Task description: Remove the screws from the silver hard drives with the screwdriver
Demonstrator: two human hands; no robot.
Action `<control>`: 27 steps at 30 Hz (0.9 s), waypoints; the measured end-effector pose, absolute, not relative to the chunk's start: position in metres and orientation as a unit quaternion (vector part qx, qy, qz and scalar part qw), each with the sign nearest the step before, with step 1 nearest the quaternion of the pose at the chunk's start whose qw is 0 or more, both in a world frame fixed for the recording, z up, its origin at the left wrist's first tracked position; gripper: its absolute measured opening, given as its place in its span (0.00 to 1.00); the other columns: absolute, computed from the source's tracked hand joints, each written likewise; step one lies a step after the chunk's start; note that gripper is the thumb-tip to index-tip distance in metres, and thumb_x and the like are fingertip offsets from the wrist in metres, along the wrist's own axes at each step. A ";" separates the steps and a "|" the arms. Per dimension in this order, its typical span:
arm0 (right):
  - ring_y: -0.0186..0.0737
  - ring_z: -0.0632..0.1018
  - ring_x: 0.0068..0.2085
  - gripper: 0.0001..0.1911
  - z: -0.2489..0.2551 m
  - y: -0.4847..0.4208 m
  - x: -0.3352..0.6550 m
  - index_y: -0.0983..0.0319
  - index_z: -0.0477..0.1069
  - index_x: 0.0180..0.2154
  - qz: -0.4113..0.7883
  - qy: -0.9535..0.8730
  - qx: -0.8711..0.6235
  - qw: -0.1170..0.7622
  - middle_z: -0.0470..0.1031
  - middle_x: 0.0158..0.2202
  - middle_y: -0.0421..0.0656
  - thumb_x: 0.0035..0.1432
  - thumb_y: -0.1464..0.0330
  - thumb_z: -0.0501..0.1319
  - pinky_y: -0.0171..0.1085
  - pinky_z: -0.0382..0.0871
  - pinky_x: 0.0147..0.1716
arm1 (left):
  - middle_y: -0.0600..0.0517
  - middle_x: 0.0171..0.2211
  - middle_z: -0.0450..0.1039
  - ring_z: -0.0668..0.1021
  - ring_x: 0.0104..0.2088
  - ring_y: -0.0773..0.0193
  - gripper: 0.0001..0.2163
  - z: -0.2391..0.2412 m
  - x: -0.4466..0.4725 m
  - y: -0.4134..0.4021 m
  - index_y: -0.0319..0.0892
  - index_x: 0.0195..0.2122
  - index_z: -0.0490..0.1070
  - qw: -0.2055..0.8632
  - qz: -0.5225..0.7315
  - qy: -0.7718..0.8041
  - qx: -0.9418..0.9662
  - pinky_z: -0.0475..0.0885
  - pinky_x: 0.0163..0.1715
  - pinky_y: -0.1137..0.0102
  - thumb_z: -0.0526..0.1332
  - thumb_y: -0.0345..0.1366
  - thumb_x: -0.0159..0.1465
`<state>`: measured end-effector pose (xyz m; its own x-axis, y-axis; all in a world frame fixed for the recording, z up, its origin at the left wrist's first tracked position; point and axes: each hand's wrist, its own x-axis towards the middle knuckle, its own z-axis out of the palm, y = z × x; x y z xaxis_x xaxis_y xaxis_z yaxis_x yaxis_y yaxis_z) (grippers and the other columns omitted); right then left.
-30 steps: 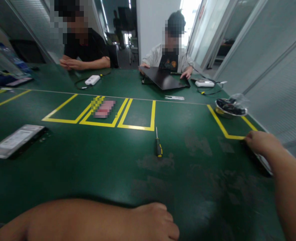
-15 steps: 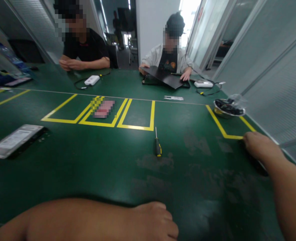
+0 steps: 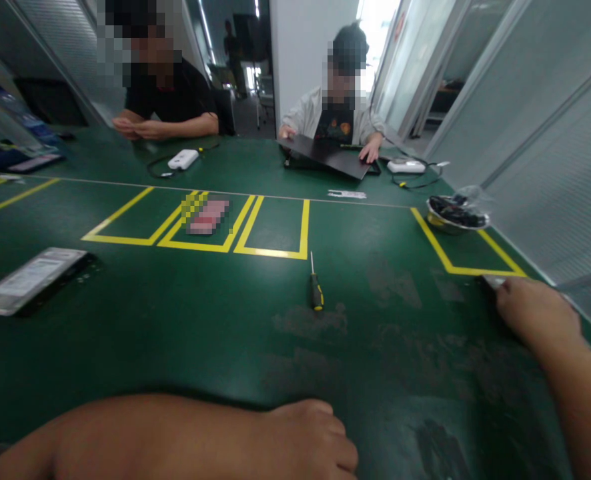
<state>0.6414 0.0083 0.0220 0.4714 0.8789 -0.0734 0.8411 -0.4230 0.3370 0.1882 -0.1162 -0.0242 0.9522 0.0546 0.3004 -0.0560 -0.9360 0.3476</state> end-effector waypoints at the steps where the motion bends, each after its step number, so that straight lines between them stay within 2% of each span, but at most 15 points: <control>1: 0.57 0.78 0.45 0.26 0.022 0.006 0.639 0.65 0.71 0.43 0.051 0.492 0.853 0.166 0.74 0.46 0.59 0.66 0.57 0.39 0.44 0.71 0.35 | 0.55 0.30 0.70 0.73 0.32 0.62 0.04 -0.023 0.188 -0.116 0.43 0.34 0.72 0.176 0.153 0.001 0.972 0.62 0.26 0.65 0.63 0.37 0.64; 10: 0.59 0.77 0.46 0.26 0.012 -0.015 0.637 0.61 0.69 0.45 0.085 0.517 0.840 0.144 0.73 0.49 0.57 0.66 0.55 0.39 0.45 0.72 0.33 | 0.54 0.31 0.70 0.73 0.32 0.63 0.04 -0.021 0.188 -0.117 0.44 0.34 0.72 0.163 0.142 0.002 0.976 0.62 0.26 0.65 0.61 0.36 0.66; 13: 0.59 0.76 0.48 0.26 0.009 -0.024 0.634 0.60 0.69 0.45 0.111 0.551 0.817 0.131 0.72 0.52 0.55 0.66 0.57 0.37 0.47 0.73 0.35 | 0.55 0.30 0.69 0.73 0.31 0.63 0.05 -0.021 0.189 -0.117 0.43 0.34 0.71 0.167 0.138 0.005 0.976 0.61 0.25 0.65 0.61 0.38 0.66; 17: 0.59 0.77 0.46 0.29 0.010 -0.032 0.625 0.62 0.70 0.42 0.134 0.540 0.823 0.113 0.72 0.50 0.59 0.66 0.55 0.35 0.48 0.73 0.36 | 0.54 0.31 0.70 0.73 0.32 0.62 0.06 -0.021 0.188 -0.118 0.43 0.34 0.71 0.166 0.141 0.007 0.976 0.61 0.25 0.65 0.59 0.38 0.67; 21: 0.59 0.78 0.44 0.28 0.018 -0.032 0.621 0.62 0.70 0.39 0.095 0.491 0.856 0.128 0.74 0.45 0.60 0.66 0.54 0.37 0.46 0.73 0.33 | 0.54 0.31 0.71 0.74 0.33 0.63 0.05 -0.018 0.188 -0.118 0.44 0.34 0.71 0.164 0.130 0.007 0.978 0.60 0.25 0.66 0.60 0.38 0.66; 27: 0.59 0.79 0.44 0.24 0.019 -0.018 0.649 0.64 0.72 0.42 0.022 0.473 0.868 0.149 0.76 0.44 0.60 0.65 0.58 0.42 0.45 0.74 0.36 | 0.55 0.30 0.71 0.74 0.31 0.63 0.08 -0.013 0.189 -0.117 0.43 0.33 0.72 0.167 0.122 0.010 0.978 0.60 0.25 0.66 0.59 0.39 0.67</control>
<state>0.6486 -0.0177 0.0187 0.5516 0.8278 -0.1026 0.8148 -0.5083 0.2788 0.1890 -0.1170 -0.0125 0.9702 0.0611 0.2346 -0.0201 -0.9441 0.3289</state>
